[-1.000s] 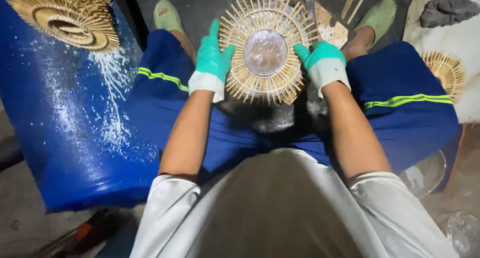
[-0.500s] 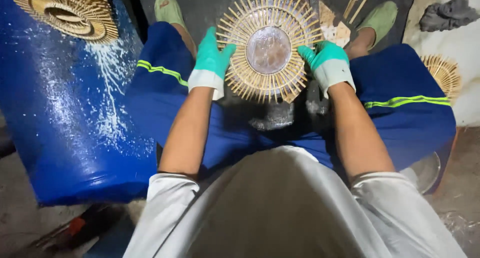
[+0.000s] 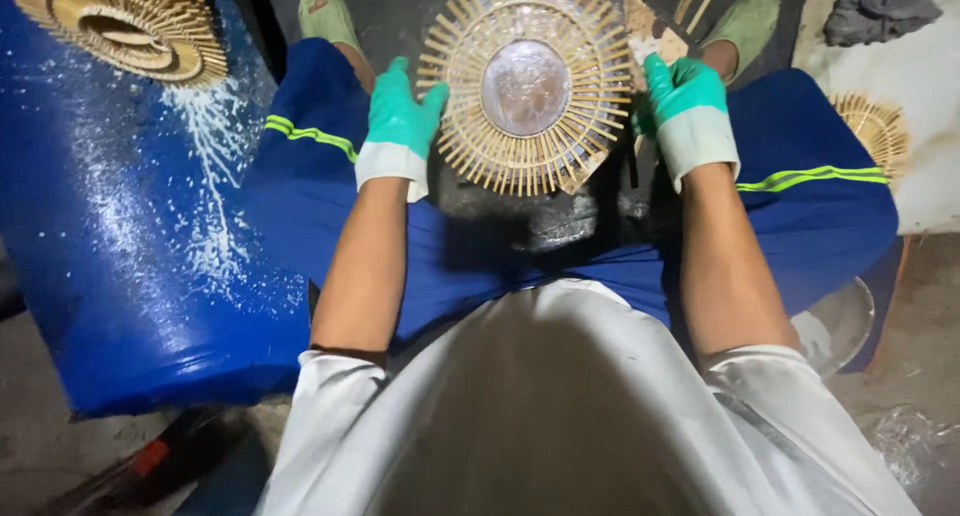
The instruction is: The person picks up a bamboo frame and places it onto a rotating base to trim the inner edges with shears. They rotate the frame by hand while trimming before removing it from the base and setting it aside.
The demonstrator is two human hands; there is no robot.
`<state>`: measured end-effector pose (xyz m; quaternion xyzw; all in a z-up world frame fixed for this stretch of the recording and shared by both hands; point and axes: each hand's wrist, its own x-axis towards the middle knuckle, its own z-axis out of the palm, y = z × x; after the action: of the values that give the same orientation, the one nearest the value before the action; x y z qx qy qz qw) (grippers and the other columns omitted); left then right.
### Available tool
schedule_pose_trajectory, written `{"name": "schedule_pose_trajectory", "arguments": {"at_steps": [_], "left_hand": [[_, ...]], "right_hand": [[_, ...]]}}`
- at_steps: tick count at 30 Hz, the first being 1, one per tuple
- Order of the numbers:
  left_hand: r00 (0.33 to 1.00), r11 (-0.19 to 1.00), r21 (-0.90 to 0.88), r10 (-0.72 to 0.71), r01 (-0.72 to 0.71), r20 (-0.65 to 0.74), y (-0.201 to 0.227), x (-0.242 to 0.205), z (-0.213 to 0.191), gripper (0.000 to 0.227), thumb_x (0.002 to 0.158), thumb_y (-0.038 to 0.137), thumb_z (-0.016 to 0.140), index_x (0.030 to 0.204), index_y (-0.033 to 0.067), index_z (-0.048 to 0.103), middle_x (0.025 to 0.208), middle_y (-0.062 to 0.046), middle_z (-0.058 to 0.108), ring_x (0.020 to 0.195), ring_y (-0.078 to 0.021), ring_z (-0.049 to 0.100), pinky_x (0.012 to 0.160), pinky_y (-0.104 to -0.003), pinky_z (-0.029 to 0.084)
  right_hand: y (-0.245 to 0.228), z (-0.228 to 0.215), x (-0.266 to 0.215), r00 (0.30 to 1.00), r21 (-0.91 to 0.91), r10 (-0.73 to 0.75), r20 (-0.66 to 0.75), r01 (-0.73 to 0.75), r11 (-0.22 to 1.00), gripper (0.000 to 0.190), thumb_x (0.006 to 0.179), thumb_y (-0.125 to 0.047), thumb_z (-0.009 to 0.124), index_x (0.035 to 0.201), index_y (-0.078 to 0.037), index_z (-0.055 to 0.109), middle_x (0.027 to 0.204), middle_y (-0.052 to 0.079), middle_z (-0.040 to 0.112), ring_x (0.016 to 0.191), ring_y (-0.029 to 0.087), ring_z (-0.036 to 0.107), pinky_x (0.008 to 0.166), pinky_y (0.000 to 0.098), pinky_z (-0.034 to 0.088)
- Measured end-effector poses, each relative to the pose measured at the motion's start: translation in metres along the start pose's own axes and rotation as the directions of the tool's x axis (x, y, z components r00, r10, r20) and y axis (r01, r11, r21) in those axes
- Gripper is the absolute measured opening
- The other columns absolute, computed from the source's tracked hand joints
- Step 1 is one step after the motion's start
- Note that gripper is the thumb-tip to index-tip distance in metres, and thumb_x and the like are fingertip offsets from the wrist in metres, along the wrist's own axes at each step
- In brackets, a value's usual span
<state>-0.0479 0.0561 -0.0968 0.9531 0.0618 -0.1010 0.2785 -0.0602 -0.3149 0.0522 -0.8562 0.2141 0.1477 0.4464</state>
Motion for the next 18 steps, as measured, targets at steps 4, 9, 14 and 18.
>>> {"name": "schedule_pose_trajectory", "arguments": {"at_steps": [4,9,14,18], "left_hand": [[0.991,0.951,-0.297,-0.116,0.090,-0.073,0.032,0.004,-0.020,0.078,0.081,0.030,0.084,0.144,0.0001,0.049,0.131,-0.027,0.063,0.116,-0.0386,0.068,0.096,-0.042,0.054],[0.993,0.957,-0.270,-0.113,0.104,-0.020,0.034,-0.001,-0.018,0.083,0.079,0.026,0.089,0.145,0.0000,0.047,0.129,-0.027,0.064,0.115,-0.0377,0.067,0.096,-0.042,0.053],[0.997,0.943,-0.324,-0.081,0.082,0.019,0.019,0.000,-0.001,0.081,0.081,0.021,0.086,0.148,-0.0014,0.045,0.131,-0.023,0.067,0.118,-0.0338,0.069,0.101,-0.039,0.053],[0.999,0.957,-0.287,-0.041,0.033,-0.022,0.006,-0.003,0.010,0.084,0.081,0.021,0.090,0.146,-0.0045,0.043,0.131,-0.026,0.065,0.118,-0.0349,0.067,0.099,-0.039,0.052]], "right_hand": [[0.020,0.009,0.016,0.999,-0.068,-0.031,0.045,0.034,0.997,0.046,0.108,-0.039,0.061,0.084,0.000,0.065,0.071,0.018,0.066,0.065,0.031,0.067,0.061,0.0428,0.051],[0.001,0.037,0.036,0.965,-0.376,-0.252,0.075,0.261,0.889,0.052,0.107,-0.048,0.059,0.095,0.001,0.071,0.085,0.027,0.068,0.082,0.043,0.067,0.074,0.0517,0.052],[-0.004,0.054,0.059,0.950,-0.533,-0.300,0.083,0.297,0.793,0.061,0.106,-0.058,0.057,0.098,0.001,0.073,0.092,0.031,0.069,0.090,0.049,0.065,0.080,0.0552,0.051],[0.005,0.046,0.060,0.944,-0.483,-0.320,0.079,0.317,0.816,0.060,0.107,-0.056,0.060,0.096,0.001,0.074,0.091,0.030,0.069,0.089,0.048,0.065,0.080,0.0542,0.051]]}}
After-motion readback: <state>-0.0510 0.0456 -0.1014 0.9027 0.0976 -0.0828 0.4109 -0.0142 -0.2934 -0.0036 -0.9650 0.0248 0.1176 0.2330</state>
